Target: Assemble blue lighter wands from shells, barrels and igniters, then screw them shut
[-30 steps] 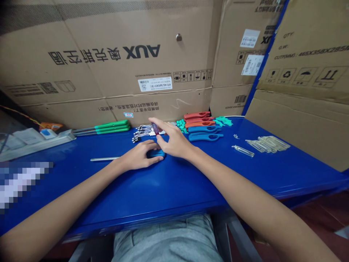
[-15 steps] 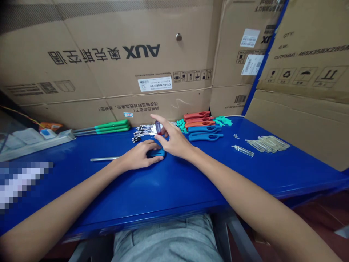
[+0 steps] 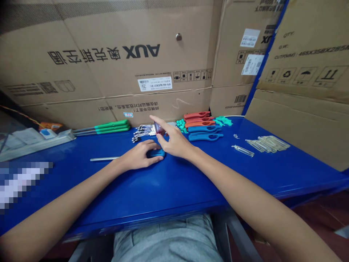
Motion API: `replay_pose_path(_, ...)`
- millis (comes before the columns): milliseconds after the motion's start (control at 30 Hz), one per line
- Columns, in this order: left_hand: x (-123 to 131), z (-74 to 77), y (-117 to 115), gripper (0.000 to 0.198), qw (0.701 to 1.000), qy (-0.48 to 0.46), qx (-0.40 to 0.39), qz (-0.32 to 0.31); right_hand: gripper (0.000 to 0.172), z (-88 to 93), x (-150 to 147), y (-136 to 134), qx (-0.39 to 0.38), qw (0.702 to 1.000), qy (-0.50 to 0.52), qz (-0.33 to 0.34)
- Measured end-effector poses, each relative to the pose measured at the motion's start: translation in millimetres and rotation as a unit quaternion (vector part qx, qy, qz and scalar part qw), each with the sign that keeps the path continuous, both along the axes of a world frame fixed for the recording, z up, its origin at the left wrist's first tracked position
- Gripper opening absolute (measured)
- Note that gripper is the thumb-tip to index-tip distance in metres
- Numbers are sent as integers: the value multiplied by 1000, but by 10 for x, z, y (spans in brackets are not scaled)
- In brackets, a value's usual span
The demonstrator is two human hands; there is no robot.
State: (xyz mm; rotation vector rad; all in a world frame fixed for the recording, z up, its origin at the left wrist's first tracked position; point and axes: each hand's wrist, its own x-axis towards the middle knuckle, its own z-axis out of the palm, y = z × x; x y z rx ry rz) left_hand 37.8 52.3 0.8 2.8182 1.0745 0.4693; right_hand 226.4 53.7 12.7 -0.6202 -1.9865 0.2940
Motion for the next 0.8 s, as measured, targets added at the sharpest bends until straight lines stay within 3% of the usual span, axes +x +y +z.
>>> replay_pose_path(267,0,3,-3,35,1000,-2,-3,0,51,6,-3,-14,7,999,1,-33)
replay_pose_path(800,2,5,-7,33,1000,-5,-6,3,48,35,-12,-36,-18,1000,2,-22)
